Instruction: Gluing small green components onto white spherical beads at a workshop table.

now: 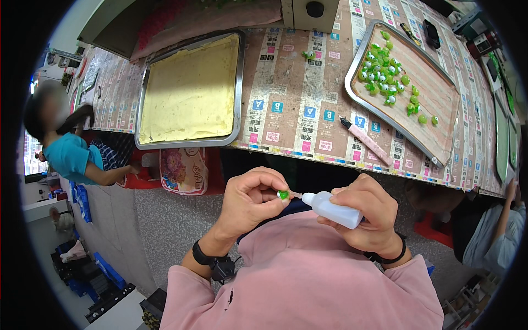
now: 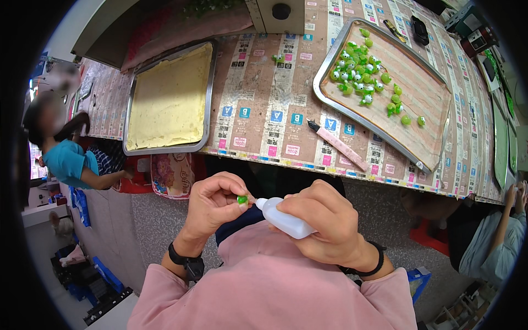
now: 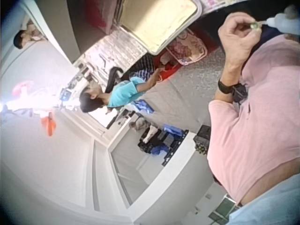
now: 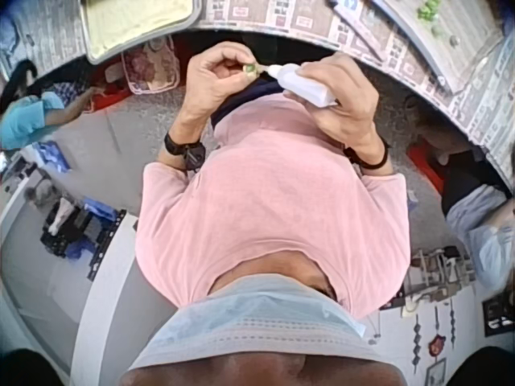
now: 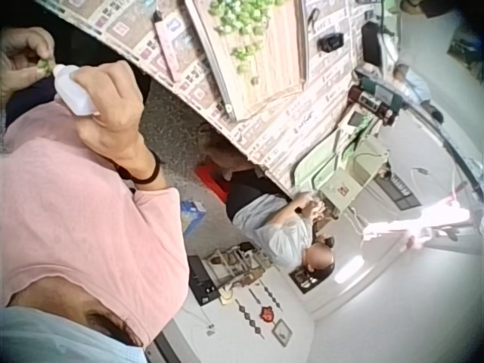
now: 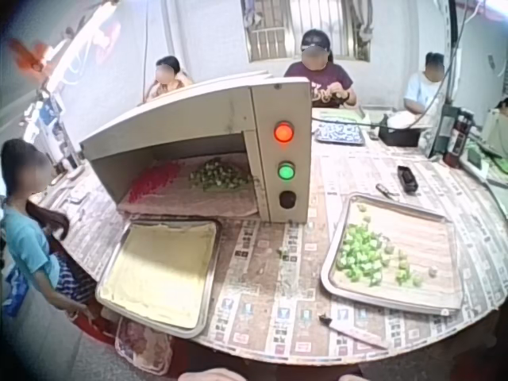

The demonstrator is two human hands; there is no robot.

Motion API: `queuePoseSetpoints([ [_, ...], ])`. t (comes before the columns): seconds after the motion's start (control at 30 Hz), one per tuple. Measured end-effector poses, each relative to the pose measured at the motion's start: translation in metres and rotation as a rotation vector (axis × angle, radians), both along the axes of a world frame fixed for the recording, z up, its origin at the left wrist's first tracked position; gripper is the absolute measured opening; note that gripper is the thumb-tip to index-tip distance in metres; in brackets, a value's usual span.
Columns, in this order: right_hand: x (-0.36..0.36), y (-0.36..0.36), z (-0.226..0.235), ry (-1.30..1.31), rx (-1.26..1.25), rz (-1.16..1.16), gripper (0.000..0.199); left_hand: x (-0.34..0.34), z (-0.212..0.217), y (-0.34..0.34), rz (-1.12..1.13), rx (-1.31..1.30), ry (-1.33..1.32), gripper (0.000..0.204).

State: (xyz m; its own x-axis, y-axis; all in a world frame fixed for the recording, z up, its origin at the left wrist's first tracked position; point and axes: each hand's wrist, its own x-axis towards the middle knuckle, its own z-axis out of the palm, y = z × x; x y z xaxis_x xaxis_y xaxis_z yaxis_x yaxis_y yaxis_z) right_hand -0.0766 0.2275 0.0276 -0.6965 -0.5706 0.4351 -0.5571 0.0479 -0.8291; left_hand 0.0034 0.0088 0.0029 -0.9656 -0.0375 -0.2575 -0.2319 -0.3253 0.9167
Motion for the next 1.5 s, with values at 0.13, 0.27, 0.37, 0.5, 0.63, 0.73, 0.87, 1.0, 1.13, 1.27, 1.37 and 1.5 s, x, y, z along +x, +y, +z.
queuePoseSetpoints([
  [0.13,0.000,0.001,0.006,-0.014,-0.008,-0.113,0.040,0.003,-0.013,-0.015,0.111,-0.112,0.017,0.017],
  [0.27,-0.006,0.000,0.006,0.009,-0.017,-0.136,0.042,0.004,-0.004,-0.021,0.148,-0.135,0.037,0.018],
  [0.37,-0.008,-0.006,0.001,-0.015,-0.032,-0.167,0.039,0.005,-0.003,-0.022,0.172,-0.128,0.054,0.020],
  [0.5,-0.010,-0.009,-0.012,-0.097,-0.055,-0.234,0.038,0.004,0.001,-0.025,0.209,-0.081,0.070,0.020],
  [0.63,-0.016,-0.016,-0.016,-0.283,-0.054,-0.296,0.039,0.000,0.003,-0.022,0.202,-0.024,0.095,0.020],
  [0.73,-0.027,-0.025,-0.020,-0.359,-0.063,-0.319,0.038,0.000,0.005,-0.020,0.162,0.115,0.090,0.020],
  [0.87,-0.046,-0.041,-0.029,-0.345,0.044,-0.317,0.032,0.004,0.005,-0.019,0.141,0.256,0.051,0.027],
  [1.0,-0.055,-0.057,-0.040,-0.376,0.001,-0.248,0.033,0.005,0.006,-0.019,0.142,0.290,-0.030,0.032],
  [1.13,-0.058,-0.071,-0.046,-0.386,-0.049,-0.254,0.031,0.004,0.007,-0.019,0.139,0.282,-0.038,0.030],
  [1.27,-0.061,-0.075,-0.053,-0.383,-0.030,-0.264,0.031,0.001,0.005,-0.020,0.101,0.222,0.047,0.024],
  [1.37,-0.062,-0.076,-0.061,-0.378,-0.036,-0.275,0.031,0.000,0.006,-0.018,0.084,0.188,0.074,0.020],
  [1.5,-0.059,-0.078,-0.061,-0.366,-0.050,-0.297,0.031,-0.001,0.004,-0.019,0.093,0.153,0.058,0.019],
])
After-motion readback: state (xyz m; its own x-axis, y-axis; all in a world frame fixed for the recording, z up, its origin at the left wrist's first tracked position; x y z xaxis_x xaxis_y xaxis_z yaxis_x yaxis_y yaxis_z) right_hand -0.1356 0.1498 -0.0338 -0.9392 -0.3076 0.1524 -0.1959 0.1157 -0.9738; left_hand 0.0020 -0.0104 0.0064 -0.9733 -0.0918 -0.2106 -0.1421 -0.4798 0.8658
